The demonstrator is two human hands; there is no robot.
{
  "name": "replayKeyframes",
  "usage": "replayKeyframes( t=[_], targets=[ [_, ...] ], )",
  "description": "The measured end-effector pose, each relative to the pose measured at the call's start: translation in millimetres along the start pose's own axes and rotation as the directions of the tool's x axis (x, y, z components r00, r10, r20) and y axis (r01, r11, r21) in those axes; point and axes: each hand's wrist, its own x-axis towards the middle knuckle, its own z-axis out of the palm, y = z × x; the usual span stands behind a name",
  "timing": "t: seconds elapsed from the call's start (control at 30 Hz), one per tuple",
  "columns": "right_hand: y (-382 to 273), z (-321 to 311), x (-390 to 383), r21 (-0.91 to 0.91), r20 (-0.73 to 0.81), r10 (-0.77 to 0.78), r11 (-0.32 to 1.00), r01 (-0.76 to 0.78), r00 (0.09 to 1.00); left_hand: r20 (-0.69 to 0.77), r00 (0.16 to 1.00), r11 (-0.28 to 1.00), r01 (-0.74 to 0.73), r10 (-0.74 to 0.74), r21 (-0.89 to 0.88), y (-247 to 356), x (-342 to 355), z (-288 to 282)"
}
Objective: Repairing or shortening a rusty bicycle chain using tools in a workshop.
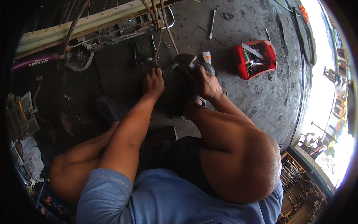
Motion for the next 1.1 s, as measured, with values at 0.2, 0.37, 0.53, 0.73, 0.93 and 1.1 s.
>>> replayKeyframes(
  t=[0.2,0.37,0.53,0.73,0.93,1.1],
  targets=[
    [21,6,7,-0.067,0.137,-0.055,0.996,0.065,0.989,-0.031,0.999,1.0,-0.015,0.014,-0.02,4,-5,9],
    [0,-1,-4,0.008,0.009,-0.035,0.999,0.035,0.999,0.071,0.997,1.0,0.009,-0.007,-0.015,7,-4,-3],
    [7,-1,6,-0.086,0.175,0.019,0.996,-0.004,0.984,-0.054,0.999,1.0,0.006,-0.006,-0.005,1,-6,11],
    [1,-3,-8,0.072,-0.067,-0.106,0.991,0.11,0.992,0.094,0.995,0.998,0.018,-0.013,-0.056,8,2,-5],
    [-1,-5,1,-0.023,0.068,0.003,1.0,-0.001,0.998,0.086,0.996,0.998,0.04,-0.036,-0.047,5,-2,-4],
    [25,4,5,-0.055,0.161,-0.053,0.997,0.062,0.985,0.037,0.999,0.998,0.007,-0.004,-0.07,10,-1,3]
  ],
)
